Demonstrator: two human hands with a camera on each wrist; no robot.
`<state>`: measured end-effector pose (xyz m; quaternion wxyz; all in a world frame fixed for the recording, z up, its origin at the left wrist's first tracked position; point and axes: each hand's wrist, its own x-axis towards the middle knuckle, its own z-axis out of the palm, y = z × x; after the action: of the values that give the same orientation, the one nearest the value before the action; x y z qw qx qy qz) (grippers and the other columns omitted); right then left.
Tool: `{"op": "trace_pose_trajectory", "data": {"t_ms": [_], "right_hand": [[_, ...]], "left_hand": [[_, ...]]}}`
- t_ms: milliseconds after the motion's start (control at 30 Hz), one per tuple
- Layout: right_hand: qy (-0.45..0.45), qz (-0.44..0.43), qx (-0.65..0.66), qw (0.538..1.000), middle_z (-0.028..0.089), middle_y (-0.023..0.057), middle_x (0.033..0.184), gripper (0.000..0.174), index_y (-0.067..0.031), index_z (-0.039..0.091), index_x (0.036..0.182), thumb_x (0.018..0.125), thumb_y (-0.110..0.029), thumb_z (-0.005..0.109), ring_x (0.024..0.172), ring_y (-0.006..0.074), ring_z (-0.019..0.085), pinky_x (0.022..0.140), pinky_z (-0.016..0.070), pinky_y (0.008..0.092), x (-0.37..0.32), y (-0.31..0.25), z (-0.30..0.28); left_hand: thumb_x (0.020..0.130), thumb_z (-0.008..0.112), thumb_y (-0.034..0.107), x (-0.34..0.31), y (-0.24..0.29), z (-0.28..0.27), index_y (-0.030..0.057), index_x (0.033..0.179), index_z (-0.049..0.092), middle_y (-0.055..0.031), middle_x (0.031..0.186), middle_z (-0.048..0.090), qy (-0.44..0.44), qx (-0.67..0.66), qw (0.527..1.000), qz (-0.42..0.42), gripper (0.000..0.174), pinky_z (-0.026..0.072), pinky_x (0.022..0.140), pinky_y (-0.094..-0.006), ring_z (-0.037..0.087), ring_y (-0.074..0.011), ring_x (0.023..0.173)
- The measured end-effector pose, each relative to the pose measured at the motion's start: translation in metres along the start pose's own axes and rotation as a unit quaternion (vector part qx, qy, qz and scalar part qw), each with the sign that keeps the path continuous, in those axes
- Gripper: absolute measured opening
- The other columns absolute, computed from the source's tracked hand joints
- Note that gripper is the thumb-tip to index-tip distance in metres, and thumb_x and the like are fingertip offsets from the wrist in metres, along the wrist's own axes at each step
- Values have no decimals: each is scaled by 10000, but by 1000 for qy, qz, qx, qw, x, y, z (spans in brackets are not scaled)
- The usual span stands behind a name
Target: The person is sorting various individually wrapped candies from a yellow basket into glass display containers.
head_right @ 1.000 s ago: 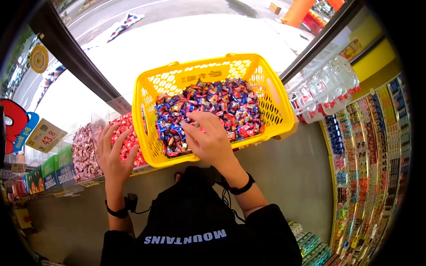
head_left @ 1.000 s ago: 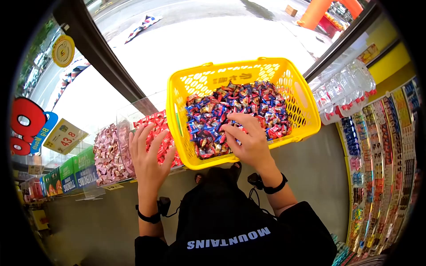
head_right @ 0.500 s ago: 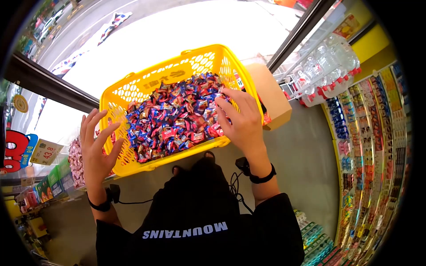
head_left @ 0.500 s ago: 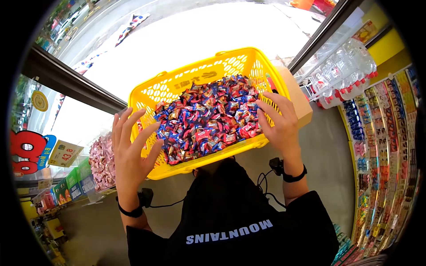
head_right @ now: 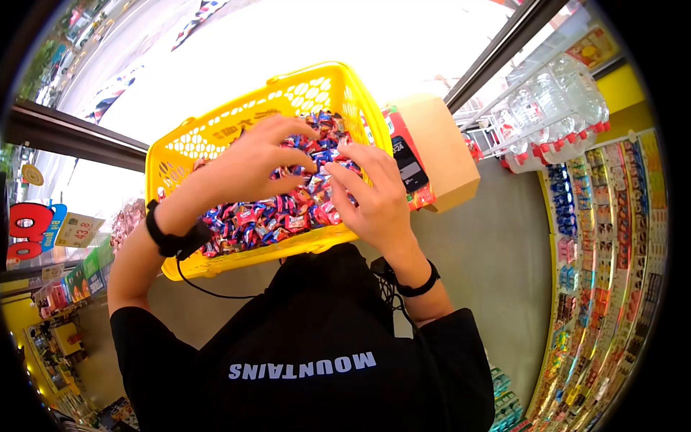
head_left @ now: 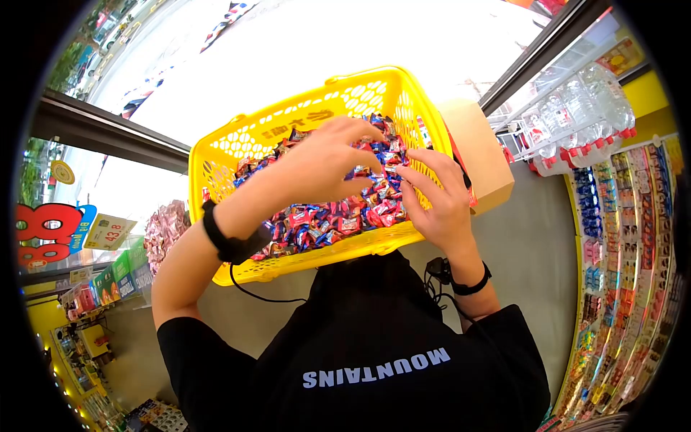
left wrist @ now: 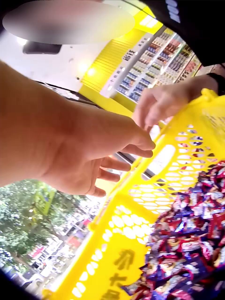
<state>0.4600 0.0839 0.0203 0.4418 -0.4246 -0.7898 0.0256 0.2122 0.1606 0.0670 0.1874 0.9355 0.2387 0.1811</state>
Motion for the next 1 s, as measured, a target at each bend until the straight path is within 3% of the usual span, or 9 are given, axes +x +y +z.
{"op": "trace_pose_trajectory", "data": {"t_ms": [100, 267, 433, 600, 700, 833, 1000], "right_hand": [[0, 13, 22, 1000, 705, 125, 1264, 311, -83, 788, 1125, 817, -34, 799, 1196, 338, 671, 1030, 540, 469, -2, 2, 0], [-11, 21, 23, 999, 704, 123, 1277, 288, -85, 783, 1105, 819, -57, 789, 1199, 336, 669, 1038, 541, 465, -1, 2, -1], [-25, 21, 28, 999, 690, 123, 1319, 321, -100, 788, 1134, 820, -36, 810, 1207, 344, 665, 1023, 539, 461, -2, 2, -1], [-33, 15, 22, 999, 691, 130, 1303, 280, -92, 780, 1109, 830, -76, 799, 1206, 344, 666, 1034, 540, 461, 2, 1, -2], [-39, 14, 17, 999, 689, 129, 1297, 265, -90, 776, 1101, 837, -93, 797, 1207, 342, 663, 1038, 538, 461, 3, 1, -2], [-37, 42, 33, 998, 684, 124, 1296, 279, -93, 775, 1120, 843, -97, 805, 1218, 339, 653, 1046, 529, 471, 1, 1, 0], [-72, 25, 13, 997, 669, 120, 1324, 291, -99, 779, 1136, 849, -112, 822, 1247, 335, 633, 1069, 510, 469, 2, -1, 1]], "left_hand": [[833, 856, 243, 3, -15, 70, 97, 1101, 813, -171, 1454, 599, -109, -1, 994, 16, 308, 329, 1253, -596, 464, -393, 1469], [809, 876, 363, -7, -21, 132, 141, 1380, 710, -132, 1530, 577, -255, 39, 966, -22, 634, 221, 1291, -634, 361, -372, 1564], [789, 873, 365, -18, -28, 157, 185, 1432, 670, -67, 1564, 560, -205, 89, 974, -40, 698, 195, 1307, -621, 332, -361, 1589], [754, 890, 312, -9, -32, 136, 167, 1299, 743, -70, 1496, 572, -125, 100, 987, -32, 584, 235, 1306, -612, 375, -364, 1550], [735, 907, 322, -1, -21, 94, 179, 924, 852, -92, 1453, 601, -46, 125, 991, -30, 243, 263, 1289, -620, 403, -362, 1523], [773, 892, 227, -2, 8, 39, 144, 952, 784, -64, 1416, 591, -18, 116, 991, -61, 226, 264, 1304, -601, 428, -350, 1497], [777, 906, 200, -20, 39, 27, 151, 948, 640, -61, 1257, 582, 53, 122, 989, -66, 320, 362, 1261, -597, 472, -335, 1437]]}}
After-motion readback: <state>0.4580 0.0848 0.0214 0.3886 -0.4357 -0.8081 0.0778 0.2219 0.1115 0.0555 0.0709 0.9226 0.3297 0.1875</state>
